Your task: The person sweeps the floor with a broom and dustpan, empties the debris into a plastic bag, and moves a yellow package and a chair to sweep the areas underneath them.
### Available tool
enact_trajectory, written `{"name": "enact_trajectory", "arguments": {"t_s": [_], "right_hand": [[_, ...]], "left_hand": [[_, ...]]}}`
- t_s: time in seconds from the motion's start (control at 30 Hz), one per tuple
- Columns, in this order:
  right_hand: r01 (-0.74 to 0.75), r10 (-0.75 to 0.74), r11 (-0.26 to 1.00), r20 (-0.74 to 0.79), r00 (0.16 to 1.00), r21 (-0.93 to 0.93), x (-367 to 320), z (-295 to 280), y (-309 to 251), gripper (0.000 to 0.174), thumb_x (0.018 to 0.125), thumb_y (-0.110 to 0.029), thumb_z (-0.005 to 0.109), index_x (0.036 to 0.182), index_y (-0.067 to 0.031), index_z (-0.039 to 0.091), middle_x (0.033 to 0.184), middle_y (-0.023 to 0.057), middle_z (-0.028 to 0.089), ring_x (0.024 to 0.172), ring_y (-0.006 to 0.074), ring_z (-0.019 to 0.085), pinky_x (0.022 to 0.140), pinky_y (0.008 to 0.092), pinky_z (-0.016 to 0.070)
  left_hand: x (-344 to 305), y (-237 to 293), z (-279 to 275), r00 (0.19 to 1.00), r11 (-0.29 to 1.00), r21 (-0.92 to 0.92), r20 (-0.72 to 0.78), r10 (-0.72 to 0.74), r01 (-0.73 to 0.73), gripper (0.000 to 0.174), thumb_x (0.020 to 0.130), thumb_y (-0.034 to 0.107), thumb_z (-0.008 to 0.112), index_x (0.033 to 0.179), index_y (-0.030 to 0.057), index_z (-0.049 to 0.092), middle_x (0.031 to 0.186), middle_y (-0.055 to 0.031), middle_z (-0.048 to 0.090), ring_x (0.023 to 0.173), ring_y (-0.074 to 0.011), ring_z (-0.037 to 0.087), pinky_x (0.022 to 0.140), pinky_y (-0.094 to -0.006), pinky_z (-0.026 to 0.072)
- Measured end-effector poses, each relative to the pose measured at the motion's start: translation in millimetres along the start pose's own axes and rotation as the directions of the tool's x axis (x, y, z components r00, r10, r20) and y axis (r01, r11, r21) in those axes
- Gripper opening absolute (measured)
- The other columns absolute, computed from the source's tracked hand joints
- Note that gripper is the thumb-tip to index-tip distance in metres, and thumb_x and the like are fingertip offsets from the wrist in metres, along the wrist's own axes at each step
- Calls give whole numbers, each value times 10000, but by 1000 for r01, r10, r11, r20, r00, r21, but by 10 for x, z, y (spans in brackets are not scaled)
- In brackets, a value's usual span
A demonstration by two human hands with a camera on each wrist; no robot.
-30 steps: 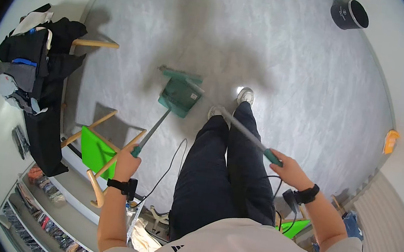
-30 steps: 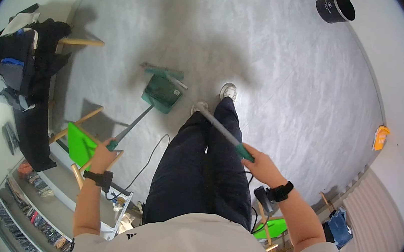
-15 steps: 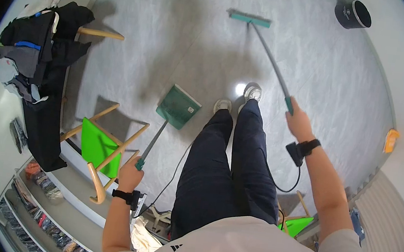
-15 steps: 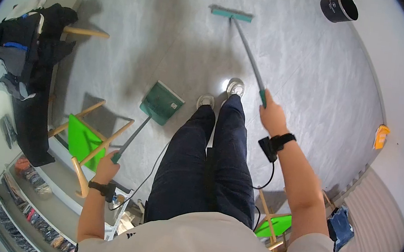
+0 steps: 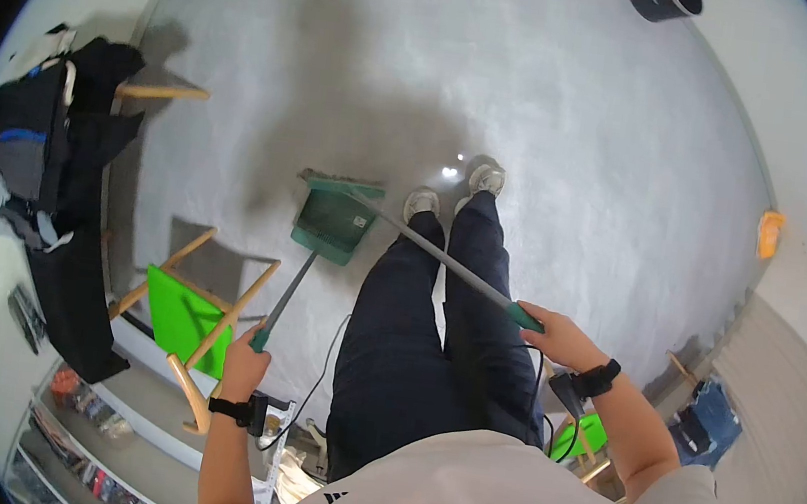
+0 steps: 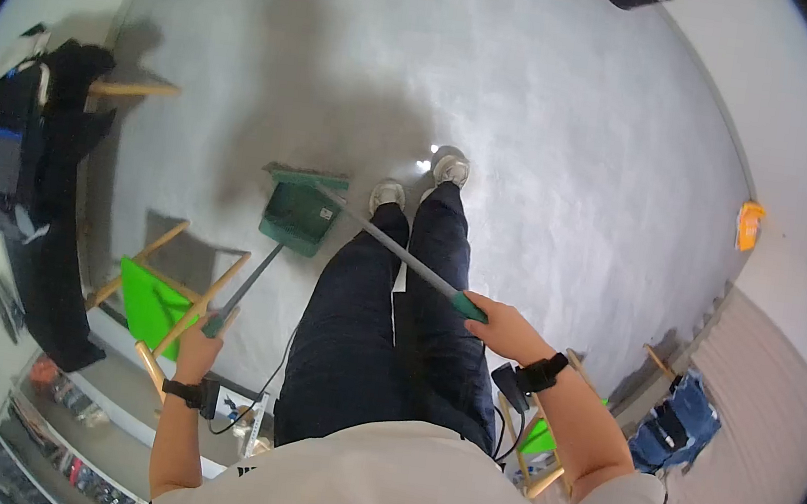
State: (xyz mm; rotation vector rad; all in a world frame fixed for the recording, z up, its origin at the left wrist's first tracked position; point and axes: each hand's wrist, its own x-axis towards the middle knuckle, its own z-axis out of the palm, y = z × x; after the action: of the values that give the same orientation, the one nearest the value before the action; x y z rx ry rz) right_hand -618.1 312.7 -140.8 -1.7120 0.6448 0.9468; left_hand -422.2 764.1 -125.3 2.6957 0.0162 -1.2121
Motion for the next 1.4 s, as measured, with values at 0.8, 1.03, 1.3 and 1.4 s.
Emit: {"name": "enact_trajectory", "arguments": {"t_s": [0.8,1.03,1.3,1.4], "right_hand": [[-151,787,584,-511,346,798,-898,-927,3122,536,823,-152,526,1325,-88,352,655,62,532,519,145,504,421,300,405],[115,865,233,-260,429,966,-1071,-1148,4095,521,826,-142,538,1315,-97,365,592,15,478,469,103,458,399,274,388],[-58,614,237,-103,783,970,-1220,-964,2880,583,835,-139,498,1371,-138,267,619,25,479,442,98,427,394,249,370],[77,285,83,-97,954,994,-1219,-994,2734,547,873,-118,490,1375,-130,274,652,-17,426,509,51,386,433,188,330]], "left_hand": [[831,3870,-148,829,677,498,189,526,-543,438,645,69,548,1083,52,569,796,-246,593,774,-412,568,678,-456,465],[681,5330,364,746,440,648,319,585,-622,402,667,67,542,1066,91,584,790,-217,606,761,-393,580,670,-459,475],[522,6072,775,737,271,746,405,542,-608,407,680,86,549,1085,123,573,796,-176,622,782,-361,587,674,-442,481],[536,6208,811,708,241,744,405,579,-623,407,680,93,554,1085,127,574,797,-180,621,783,-359,588,672,-446,482]]}}
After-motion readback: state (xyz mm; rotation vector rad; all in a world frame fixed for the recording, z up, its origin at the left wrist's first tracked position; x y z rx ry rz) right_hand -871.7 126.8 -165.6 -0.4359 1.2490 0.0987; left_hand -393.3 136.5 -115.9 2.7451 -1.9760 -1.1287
